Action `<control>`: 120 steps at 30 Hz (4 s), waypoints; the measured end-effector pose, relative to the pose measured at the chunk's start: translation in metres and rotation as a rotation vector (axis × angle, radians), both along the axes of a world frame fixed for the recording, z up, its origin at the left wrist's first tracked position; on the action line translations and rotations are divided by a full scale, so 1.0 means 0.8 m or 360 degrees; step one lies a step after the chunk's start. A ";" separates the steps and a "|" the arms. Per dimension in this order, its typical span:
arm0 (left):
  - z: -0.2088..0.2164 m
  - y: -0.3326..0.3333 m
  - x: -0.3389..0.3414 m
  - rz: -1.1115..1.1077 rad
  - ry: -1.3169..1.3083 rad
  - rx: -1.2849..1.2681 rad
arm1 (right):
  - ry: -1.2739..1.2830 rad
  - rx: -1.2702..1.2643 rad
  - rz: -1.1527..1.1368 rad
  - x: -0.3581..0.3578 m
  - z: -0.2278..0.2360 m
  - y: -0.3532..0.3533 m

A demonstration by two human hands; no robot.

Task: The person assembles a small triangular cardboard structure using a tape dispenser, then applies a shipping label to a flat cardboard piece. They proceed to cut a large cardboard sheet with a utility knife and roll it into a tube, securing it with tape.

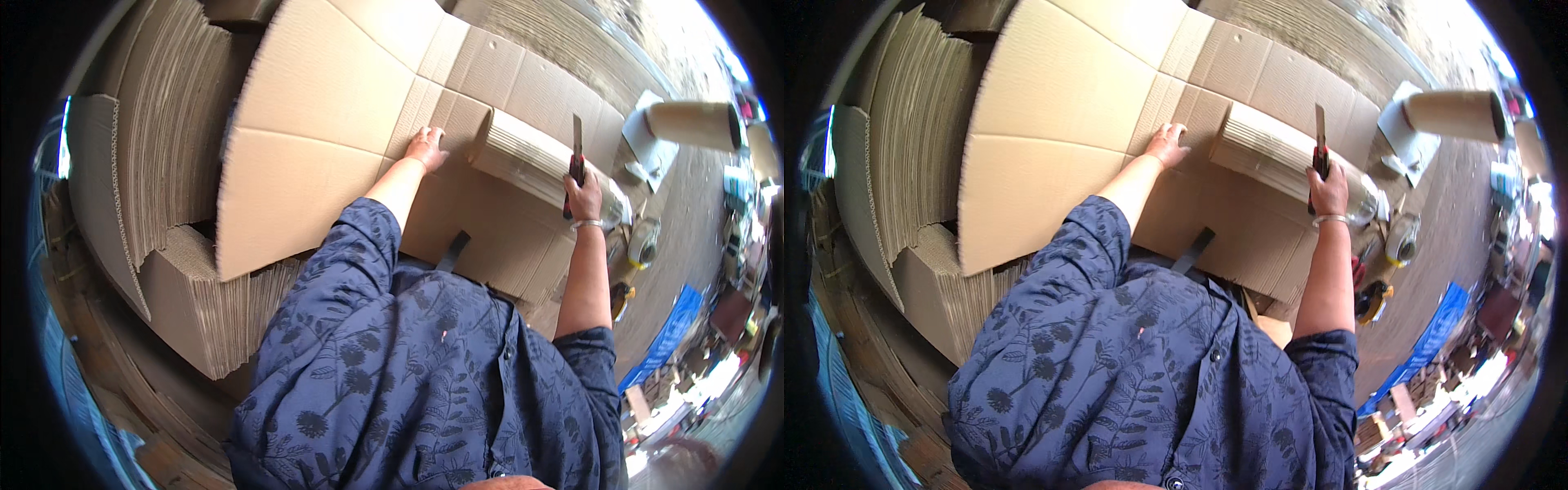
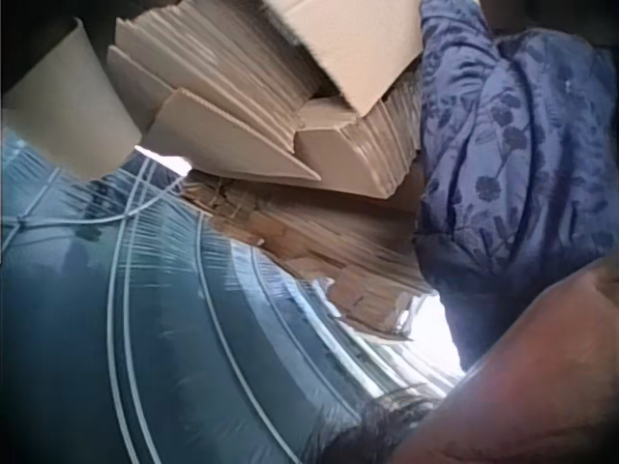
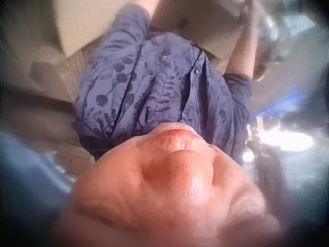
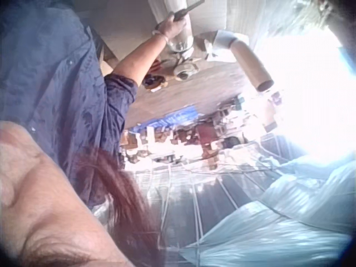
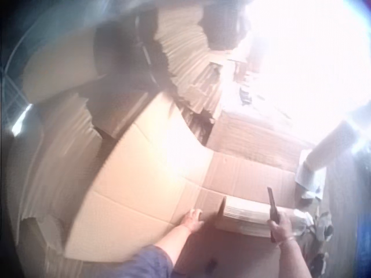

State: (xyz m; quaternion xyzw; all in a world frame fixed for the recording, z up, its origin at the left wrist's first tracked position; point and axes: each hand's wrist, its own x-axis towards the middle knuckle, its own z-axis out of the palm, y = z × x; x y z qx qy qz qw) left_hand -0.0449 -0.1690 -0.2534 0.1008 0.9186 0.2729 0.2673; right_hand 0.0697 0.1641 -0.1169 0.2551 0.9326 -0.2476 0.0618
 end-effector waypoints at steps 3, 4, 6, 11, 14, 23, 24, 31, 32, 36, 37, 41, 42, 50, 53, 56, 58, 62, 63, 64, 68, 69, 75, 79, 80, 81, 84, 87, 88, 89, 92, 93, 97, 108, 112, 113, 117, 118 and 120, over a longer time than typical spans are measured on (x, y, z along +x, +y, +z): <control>-0.005 0.000 -0.009 -0.0023 0.0057 -0.0031 | 0.0059 0.0136 -0.0009 0.010 -0.027 -0.001; -0.003 0.004 -0.011 -0.0011 0.0017 -0.0086 | 0.0074 0.0142 0.0021 0.007 -0.024 -0.006; 0.011 0.011 -0.024 0.0000 -0.0047 -0.0205 | 0.0105 0.0196 0.0025 0.011 -0.023 -0.014; 0.014 0.016 -0.017 0.0113 -0.0008 -0.0127 | 0.0139 0.0183 0.0058 0.013 -0.034 -0.007; 0.006 0.022 -0.007 0.0233 0.0165 -0.0029 | 0.0119 0.0208 0.0066 0.017 -0.032 -0.008; -0.026 0.062 -0.001 0.0351 0.0714 -0.0013 | 0.0092 0.0166 0.0131 0.016 -0.028 0.005; -0.026 0.064 -0.001 0.0381 0.0728 -0.0028 | 0.0095 0.0174 0.0127 0.018 -0.031 0.006; -0.035 0.066 0.000 0.0432 0.0819 -0.0020 | 0.0093 0.0203 0.0107 0.015 -0.024 -0.006; -0.037 0.065 -0.001 0.0431 0.0832 -0.0009 | 0.0092 0.0205 0.0117 0.015 -0.023 -0.005; -0.037 0.062 -0.003 0.0419 0.0864 0.0040 | 0.0075 0.0225 0.0111 0.014 -0.021 -0.008; -0.035 0.062 -0.004 0.0417 0.0859 0.0044 | 0.0091 0.0235 0.0102 0.014 -0.022 -0.008; -0.038 0.058 -0.004 0.0392 0.0855 0.0090 | 0.0082 0.0280 0.0107 0.013 -0.022 -0.009; -0.040 0.057 -0.005 0.0395 0.0867 0.0106 | 0.0084 0.0286 0.0120 0.013 -0.023 -0.008; -0.038 0.058 -0.007 0.0334 0.0849 0.0051 | 0.0153 0.0275 0.0115 0.015 -0.024 -0.010; -0.039 0.057 -0.008 0.0313 0.0797 0.0061 | 0.0112 0.0309 0.0153 0.015 -0.025 -0.008; -0.035 0.057 -0.011 0.0292 0.0722 0.0036 | 0.0126 0.0313 0.0132 0.014 -0.024 -0.010; -0.035 0.057 -0.011 0.0282 0.0708 0.0026 | 0.0120 0.0306 0.0126 0.014 -0.023 -0.010; -0.028 0.056 -0.014 0.0270 0.0630 0.0030 | 0.0099 0.0302 0.0137 0.013 -0.020 -0.012; -0.024 0.055 -0.015 0.0266 0.0618 0.0034 | 0.0114 0.0317 0.0146 0.013 -0.021 -0.011; -0.022 0.055 -0.015 0.0261 0.0605 0.0038 | 0.0129 0.0333 0.0155 0.014 -0.022 -0.011; -0.019 0.052 -0.017 0.0234 0.0551 0.0052 | 0.0120 0.0322 0.0140 0.014 -0.021 -0.013; -0.022 0.052 -0.016 0.0228 0.0554 0.0054 | 0.0124 0.0326 0.0146 0.014 -0.020 -0.014; -0.031 0.050 -0.016 0.0183 0.0560 0.0014 | 0.0137 0.0354 0.0157 0.013 -0.021 -0.015; -0.023 0.051 -0.019 0.0185 0.0493 0.0025 | 0.0119 0.0367 0.0139 0.015 -0.021 -0.015; -0.023 0.051 -0.019 0.0184 0.0502 0.0024 | 0.0119 0.0367 0.0144 0.014 -0.021 -0.015; -0.025 0.051 -0.018 0.0184 0.0512 0.0023 | 0.0127 0.0364 0.0152 0.014 -0.021 -0.015; -0.028 0.051 -0.017 0.0174 0.0532 -0.0006 | 0.0142 0.0349 0.0146 0.013 -0.021 -0.017; -0.020 0.051 -0.019 0.0150 0.0430 -0.0022 | 0.0138 0.0340 0.0106 0.013 -0.019 -0.019; -0.016 0.052 -0.021 0.0140 0.0376 -0.0024 | 0.0143 0.0340 0.0100 0.013 -0.020 -0.019; -0.016 0.051 -0.023 0.0136 0.0366 -0.0038 | 0.0154 0.0330 0.0099 0.012 -0.021 -0.022; -0.019 0.053 -0.024 0.0079 0.0385 -0.0078 | 0.0132 0.0326 0.0070 0.011 -0.017 -0.022; -0.023 0.053 -0.023 0.0088 0.0415 -0.0091 | 0.0125 0.0338 0.0082 0.011 -0.017 -0.021; -0.026 0.055 -0.023 0.0085 0.0443 -0.0131 | 0.0151 0.0317 0.0058 0.014 -0.020 -0.023; -0.040 0.068 -0.043 0.0130 0.0668 -0.0119 | 0.0283 0.0238 0.0069 0.009 -0.007 -0.034; -0.044 0.082 -0.065 0.0124 0.0760 -0.0133 | 0.0321 0.0223 0.0061 0.012 -0.011 -0.033; -0.041 0.085 -0.071 0.0109 0.0758 -0.0151 | 0.0307 0.0201 0.0036 0.010 -0.008 -0.036; -0.033 0.093 -0.088 0.0097 0.0587 -0.0229 | 0.0336 0.0180 0.0043 0.012 -0.012 -0.032; -0.033 0.095 -0.093 0.0100 0.0557 -0.0248 | 0.0347 0.0167 0.0040 0.012 -0.011 -0.033; -0.032 0.100 -0.103 0.0106 0.0531 -0.0272 | 0.0352 0.0164 0.0026 0.012 -0.010 -0.035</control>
